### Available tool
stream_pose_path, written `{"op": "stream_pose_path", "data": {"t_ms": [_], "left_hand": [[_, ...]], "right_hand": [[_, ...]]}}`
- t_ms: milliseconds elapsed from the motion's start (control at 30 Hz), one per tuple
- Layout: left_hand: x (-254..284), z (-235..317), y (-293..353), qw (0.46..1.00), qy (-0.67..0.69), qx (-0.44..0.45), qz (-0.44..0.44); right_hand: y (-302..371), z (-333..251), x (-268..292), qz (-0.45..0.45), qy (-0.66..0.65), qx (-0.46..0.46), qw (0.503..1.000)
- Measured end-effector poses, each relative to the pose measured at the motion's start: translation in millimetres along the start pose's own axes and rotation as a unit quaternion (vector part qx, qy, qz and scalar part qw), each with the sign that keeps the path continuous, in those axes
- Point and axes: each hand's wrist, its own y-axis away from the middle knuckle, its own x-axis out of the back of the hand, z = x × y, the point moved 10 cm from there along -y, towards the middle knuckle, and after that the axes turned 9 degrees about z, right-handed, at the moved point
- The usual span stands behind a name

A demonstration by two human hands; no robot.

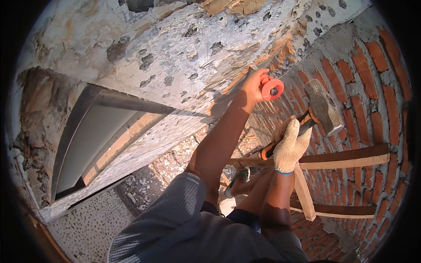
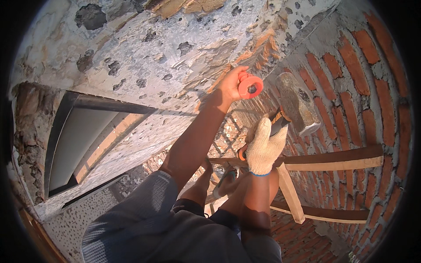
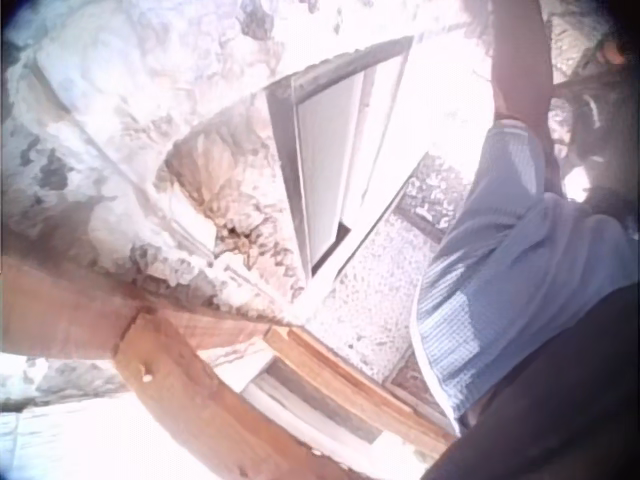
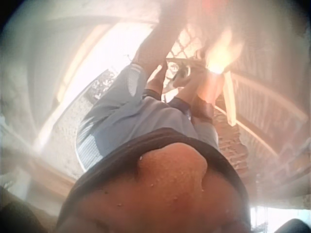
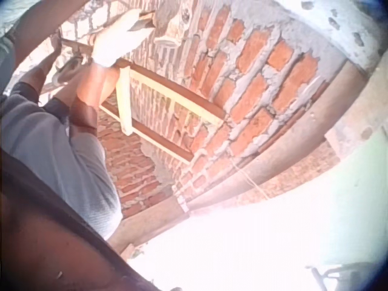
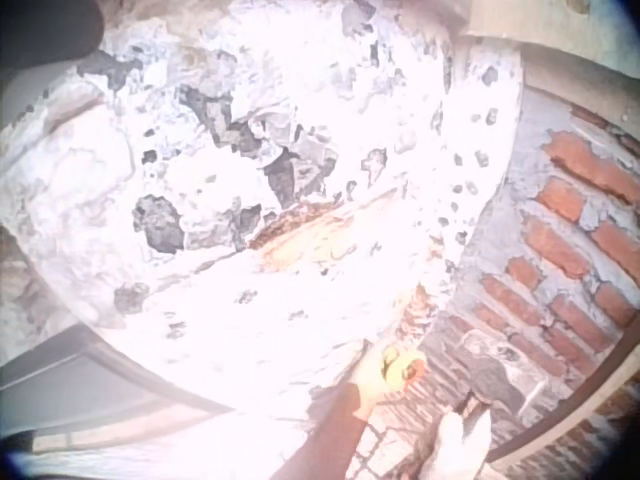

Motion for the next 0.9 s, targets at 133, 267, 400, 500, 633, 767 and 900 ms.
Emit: {"op": "stream_pose_path", "data": {"t_ms": [133,267,400,500,633,767,900], "left_hand": [[72.3,-49.7,61.2,0.999,-0.015,-0.030,-0.011],[144.6,-94.7,104.1,0.994,-0.087,0.031,0.055],[127.0,-91.0,97.0,0.984,-0.174,0.041,0.023],[64.0,-59.5,79.9,0.983,-0.173,-0.059,-0.030],[9.9,-23.7,54.0,0.992,-0.098,-0.076,0.027],[-4.4,-18.2,36.2,0.988,-0.080,-0.050,0.119],[-15.4,-20.8,28.4,0.979,-0.058,-0.100,0.166]], "right_hand": [[-18.1,28.3,25.4,0.000,0.126,-0.026,0.992],[-24.4,64.5,39.0,0.017,-0.010,-0.164,0.986],[-28.5,68.8,50.3,0.033,0.005,-0.173,0.984],[-31.8,75.7,61.2,0.055,0.037,-0.190,0.979],[-37.9,86.7,63.5,0.059,0.023,-0.191,0.980],[-39.5,92.4,65.6,0.059,0.026,-0.187,0.980],[-42.3,93.5,67.5,0.060,0.007,-0.174,0.983]]}}
